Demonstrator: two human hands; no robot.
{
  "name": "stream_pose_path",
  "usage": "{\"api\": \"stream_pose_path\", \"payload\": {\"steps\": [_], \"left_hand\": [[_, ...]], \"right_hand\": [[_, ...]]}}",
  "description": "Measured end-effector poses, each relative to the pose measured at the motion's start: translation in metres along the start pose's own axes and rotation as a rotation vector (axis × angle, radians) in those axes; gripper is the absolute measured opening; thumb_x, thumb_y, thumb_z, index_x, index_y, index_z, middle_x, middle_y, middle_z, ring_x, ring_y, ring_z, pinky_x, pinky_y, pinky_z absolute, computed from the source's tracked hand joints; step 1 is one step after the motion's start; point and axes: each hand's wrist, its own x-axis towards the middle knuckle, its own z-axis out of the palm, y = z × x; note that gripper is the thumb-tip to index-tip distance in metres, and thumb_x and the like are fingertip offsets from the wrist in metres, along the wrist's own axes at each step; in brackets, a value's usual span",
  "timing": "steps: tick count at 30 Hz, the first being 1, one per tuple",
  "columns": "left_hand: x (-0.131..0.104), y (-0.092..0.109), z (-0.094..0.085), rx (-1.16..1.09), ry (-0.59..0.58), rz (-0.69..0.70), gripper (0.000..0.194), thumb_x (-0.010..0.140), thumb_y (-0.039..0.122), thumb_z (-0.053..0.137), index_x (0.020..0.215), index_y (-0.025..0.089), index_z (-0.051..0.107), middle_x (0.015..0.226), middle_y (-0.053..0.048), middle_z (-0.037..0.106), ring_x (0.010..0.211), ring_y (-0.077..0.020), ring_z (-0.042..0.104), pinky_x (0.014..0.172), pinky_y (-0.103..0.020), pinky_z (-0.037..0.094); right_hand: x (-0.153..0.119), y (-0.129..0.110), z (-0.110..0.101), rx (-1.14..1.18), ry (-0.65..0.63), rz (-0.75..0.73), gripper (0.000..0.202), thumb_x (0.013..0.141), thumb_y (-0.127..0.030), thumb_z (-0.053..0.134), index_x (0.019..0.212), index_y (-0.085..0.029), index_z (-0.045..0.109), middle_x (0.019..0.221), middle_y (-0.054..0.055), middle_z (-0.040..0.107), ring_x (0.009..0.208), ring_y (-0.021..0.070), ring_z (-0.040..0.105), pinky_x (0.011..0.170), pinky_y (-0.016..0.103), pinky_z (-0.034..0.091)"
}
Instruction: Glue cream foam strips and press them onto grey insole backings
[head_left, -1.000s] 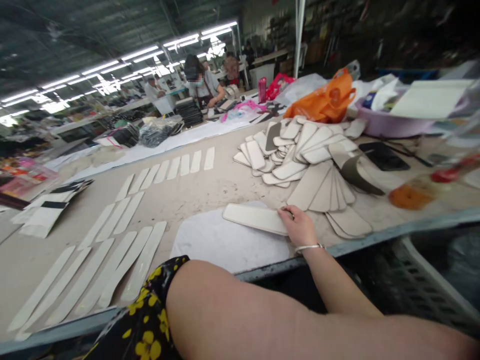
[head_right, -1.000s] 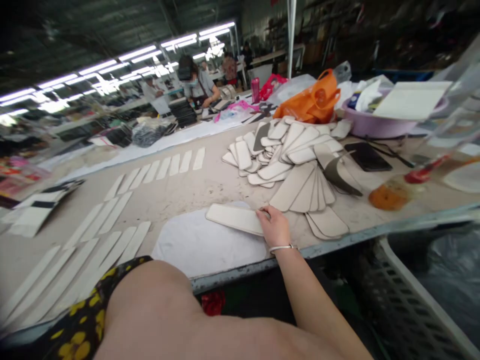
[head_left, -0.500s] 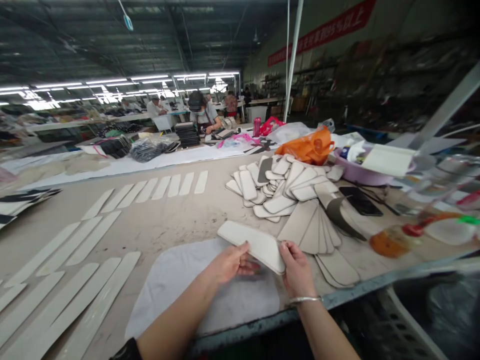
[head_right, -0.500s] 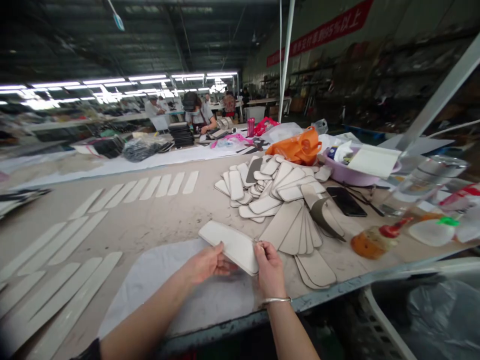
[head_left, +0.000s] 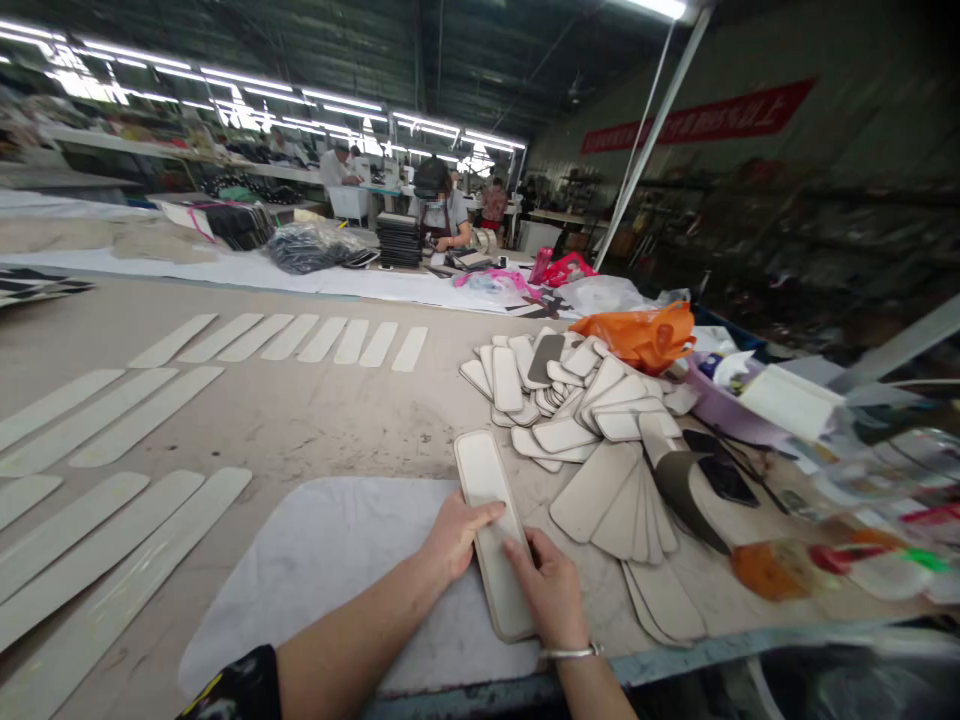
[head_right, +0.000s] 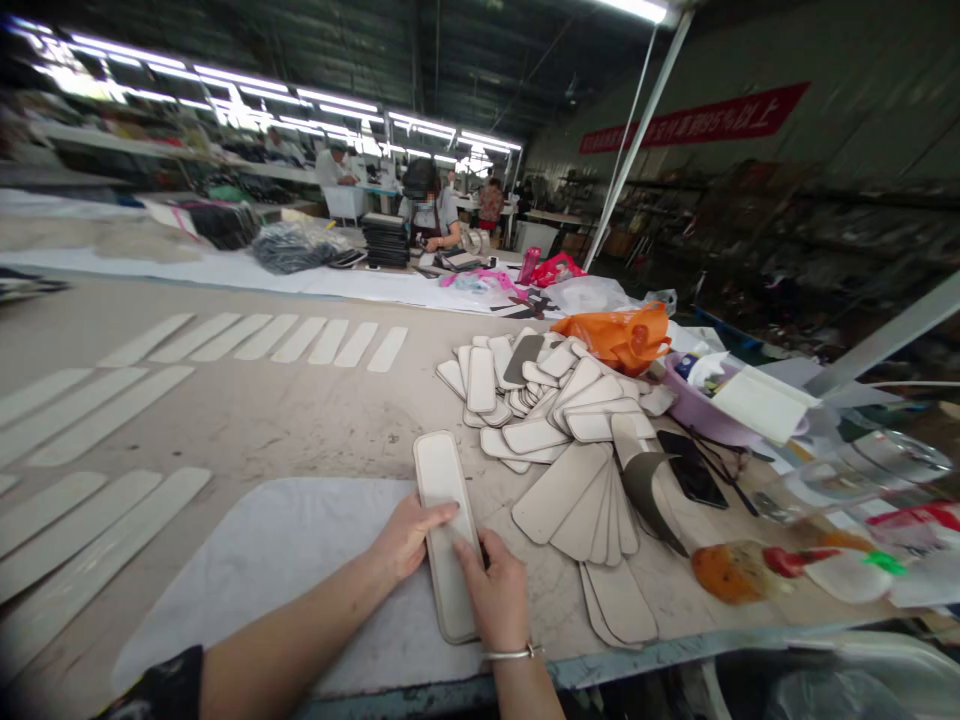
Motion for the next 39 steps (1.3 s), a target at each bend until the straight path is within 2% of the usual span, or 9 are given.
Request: {"api": "stream_pose_path", "payload": {"steps": [3, 7, 13, 17, 21, 25, 30, 34, 39], "left_hand": [[0.000, 0.001, 0.001, -0.030, 0.003, -0.008, 0.039, 0.050, 0.016, 0.079, 0.084, 0.010, 0.062, 0.076, -0.008, 0.068, 0.065, -0.0190, 0.061, 0.061, -0.029, 0.049], [-0.001, 0.000, 0.001, -0.068, -0.032, -0.019, 0.043, 0.050, 0.018, 0.081, 0.088, 0.010, 0.062, 0.081, -0.009, 0.069, 0.068, -0.0205, 0.062, 0.065, -0.031, 0.050], [-0.003, 0.001, 0.001, -0.103, -0.065, -0.031, 0.044, 0.058, 0.031, 0.080, 0.092, 0.010, 0.061, 0.083, -0.011, 0.068, 0.072, -0.0219, 0.064, 0.066, -0.031, 0.050], [0.004, 0.013, -0.004, -0.134, 0.032, 0.005, 0.041, 0.063, 0.039, 0.076, 0.090, 0.012, 0.060, 0.077, -0.009, 0.068, 0.066, -0.0212, 0.064, 0.058, -0.028, 0.049], [0.016, 0.025, -0.014, -0.213, 0.134, 0.049, 0.036, 0.064, 0.039, 0.075, 0.082, 0.012, 0.060, 0.069, -0.007, 0.067, 0.059, -0.0184, 0.063, 0.054, -0.026, 0.048], [0.022, 0.028, -0.019, -0.294, 0.176, -0.028, 0.030, 0.072, 0.038, 0.068, 0.079, 0.010, 0.061, 0.066, -0.007, 0.066, 0.056, -0.0176, 0.062, 0.056, -0.027, 0.050], [0.021, 0.031, -0.017, -0.357, 0.240, -0.167, 0.030, 0.081, 0.038, 0.056, 0.078, 0.009, 0.061, 0.063, -0.009, 0.065, 0.056, -0.0194, 0.062, 0.059, -0.031, 0.052], [0.020, 0.031, -0.018, -0.326, 0.209, -0.174, 0.030, 0.079, 0.039, 0.058, 0.075, 0.009, 0.060, 0.060, -0.009, 0.064, 0.053, -0.0195, 0.060, 0.056, -0.031, 0.051], [0.017, 0.033, -0.017, -0.250, 0.092, -0.008, 0.026, 0.069, 0.033, 0.070, 0.077, 0.010, 0.061, 0.064, -0.008, 0.065, 0.054, -0.0178, 0.060, 0.054, -0.027, 0.049]], "right_hand": [[-0.001, -0.001, 0.006, -0.113, 0.027, -0.013, 0.036, 0.079, -0.053, 0.046, 0.065, -0.020, 0.050, 0.056, -0.004, 0.048, 0.058, 0.0126, 0.045, 0.055, 0.024, 0.035], [-0.001, 0.002, 0.008, -0.089, 0.033, -0.001, 0.039, 0.080, -0.053, 0.044, 0.057, -0.021, 0.039, 0.053, -0.006, 0.038, 0.055, 0.0115, 0.039, 0.052, 0.023, 0.031], [-0.001, 0.005, 0.006, -0.053, -0.023, 0.013, 0.038, 0.080, -0.053, 0.043, 0.059, -0.021, 0.044, 0.057, -0.004, 0.044, 0.060, 0.0139, 0.043, 0.056, 0.024, 0.034], [-0.002, 0.005, 0.007, -0.104, -0.052, -0.009, 0.038, 0.079, -0.053, 0.044, 0.057, -0.022, 0.045, 0.057, -0.002, 0.047, 0.059, 0.0153, 0.045, 0.056, 0.025, 0.035], [-0.003, 0.007, 0.009, -0.153, -0.067, -0.018, 0.039, 0.078, -0.053, 0.044, 0.056, -0.022, 0.042, 0.053, -0.003, 0.044, 0.057, 0.0143, 0.044, 0.053, 0.024, 0.034], [-0.002, 0.006, 0.008, -0.217, -0.040, -0.053, 0.040, 0.079, -0.054, 0.044, 0.054, -0.022, 0.040, 0.051, -0.004, 0.040, 0.055, 0.0131, 0.041, 0.052, 0.024, 0.031], [-0.004, 0.003, 0.008, -0.203, -0.076, -0.088, 0.039, 0.083, -0.050, 0.040, 0.057, -0.021, 0.046, 0.054, -0.003, 0.046, 0.057, 0.0140, 0.045, 0.054, 0.025, 0.034], [-0.004, 0.004, 0.008, -0.175, -0.077, -0.110, 0.038, 0.082, -0.048, 0.042, 0.054, -0.022, 0.044, 0.052, -0.003, 0.045, 0.055, 0.0146, 0.045, 0.053, 0.026, 0.034], [-0.004, 0.010, 0.009, -0.161, -0.072, -0.061, 0.038, 0.081, -0.051, 0.041, 0.056, -0.022, 0.044, 0.053, -0.003, 0.048, 0.056, 0.0152, 0.046, 0.053, 0.026, 0.035]]}}
